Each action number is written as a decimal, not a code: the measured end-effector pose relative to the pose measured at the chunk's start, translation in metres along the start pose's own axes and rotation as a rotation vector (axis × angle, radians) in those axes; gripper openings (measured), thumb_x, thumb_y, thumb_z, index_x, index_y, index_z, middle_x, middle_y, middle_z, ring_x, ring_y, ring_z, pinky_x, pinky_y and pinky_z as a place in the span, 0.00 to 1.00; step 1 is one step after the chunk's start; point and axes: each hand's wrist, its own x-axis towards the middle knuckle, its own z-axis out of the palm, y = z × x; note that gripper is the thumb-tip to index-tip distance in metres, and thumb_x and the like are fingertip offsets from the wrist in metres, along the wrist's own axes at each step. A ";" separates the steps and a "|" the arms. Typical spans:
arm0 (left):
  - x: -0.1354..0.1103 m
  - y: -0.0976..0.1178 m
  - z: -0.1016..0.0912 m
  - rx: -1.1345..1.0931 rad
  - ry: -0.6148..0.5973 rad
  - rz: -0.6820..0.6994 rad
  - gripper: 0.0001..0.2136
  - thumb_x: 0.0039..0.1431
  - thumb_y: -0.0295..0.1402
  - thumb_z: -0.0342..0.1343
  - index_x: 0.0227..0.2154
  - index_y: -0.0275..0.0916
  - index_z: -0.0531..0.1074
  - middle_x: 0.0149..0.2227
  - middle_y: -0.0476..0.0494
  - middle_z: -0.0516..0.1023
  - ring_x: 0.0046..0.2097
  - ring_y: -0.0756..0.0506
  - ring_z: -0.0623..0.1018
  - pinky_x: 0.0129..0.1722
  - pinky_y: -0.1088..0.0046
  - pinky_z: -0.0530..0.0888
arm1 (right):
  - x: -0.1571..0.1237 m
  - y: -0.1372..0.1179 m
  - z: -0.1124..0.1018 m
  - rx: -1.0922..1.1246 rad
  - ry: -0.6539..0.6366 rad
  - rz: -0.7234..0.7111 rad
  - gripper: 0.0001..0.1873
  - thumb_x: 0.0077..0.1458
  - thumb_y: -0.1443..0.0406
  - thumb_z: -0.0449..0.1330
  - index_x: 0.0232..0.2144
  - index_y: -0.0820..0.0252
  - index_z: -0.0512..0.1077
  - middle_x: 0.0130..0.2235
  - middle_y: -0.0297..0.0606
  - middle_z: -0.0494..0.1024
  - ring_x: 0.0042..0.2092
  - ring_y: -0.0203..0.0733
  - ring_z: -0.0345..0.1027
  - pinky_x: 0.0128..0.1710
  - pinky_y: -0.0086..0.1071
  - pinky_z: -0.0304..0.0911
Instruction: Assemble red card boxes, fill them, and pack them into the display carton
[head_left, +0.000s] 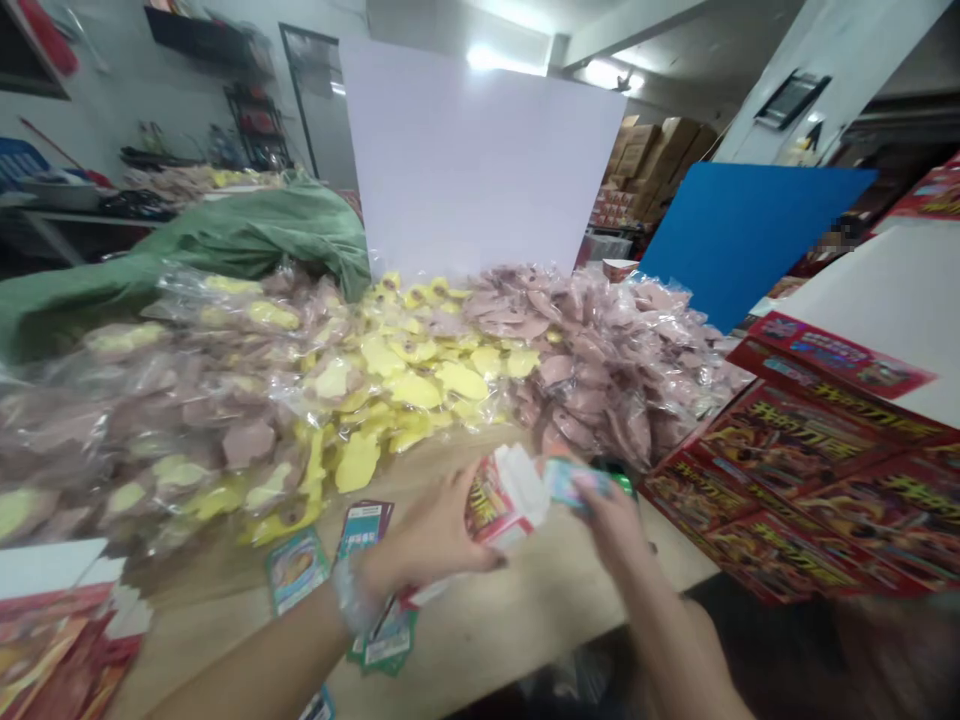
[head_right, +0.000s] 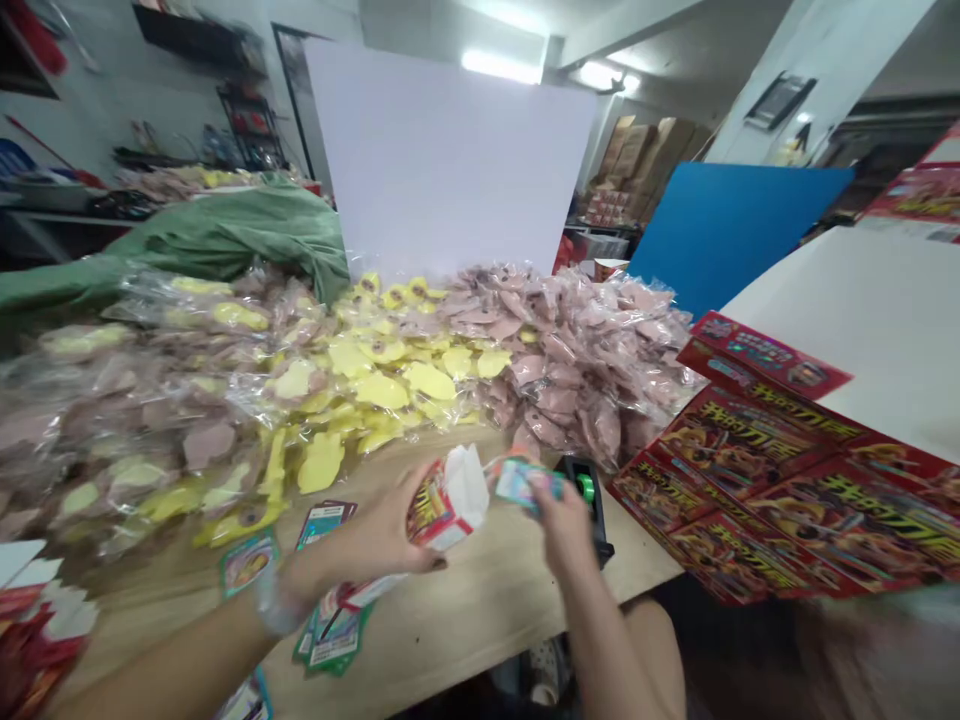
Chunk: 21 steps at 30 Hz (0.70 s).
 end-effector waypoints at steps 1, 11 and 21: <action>-0.008 0.002 0.000 0.196 0.072 0.052 0.49 0.29 0.37 0.66 0.59 0.43 0.50 0.54 0.39 0.62 0.54 0.34 0.61 0.52 0.55 0.58 | -0.005 -0.018 -0.013 0.046 0.029 -0.060 0.22 0.30 0.58 0.67 0.31 0.60 0.70 0.30 0.33 0.76 0.30 0.37 0.70 0.28 0.28 0.66; -0.037 0.035 0.026 0.754 0.209 0.262 0.47 0.34 0.42 0.61 0.59 0.38 0.46 0.54 0.36 0.58 0.52 0.34 0.59 0.52 0.55 0.55 | -0.060 -0.056 -0.054 -0.597 -0.320 -0.378 0.20 0.47 0.55 0.58 0.40 0.61 0.71 0.43 0.43 0.74 0.44 0.48 0.67 0.44 0.37 0.63; -0.052 0.040 0.055 0.826 0.212 0.280 0.44 0.40 0.40 0.57 0.61 0.39 0.43 0.54 0.34 0.57 0.53 0.32 0.57 0.52 0.51 0.53 | -0.058 -0.058 -0.045 -0.909 -0.335 -0.571 0.11 0.49 0.58 0.52 0.26 0.60 0.66 0.31 0.39 0.68 0.34 0.43 0.64 0.36 0.36 0.62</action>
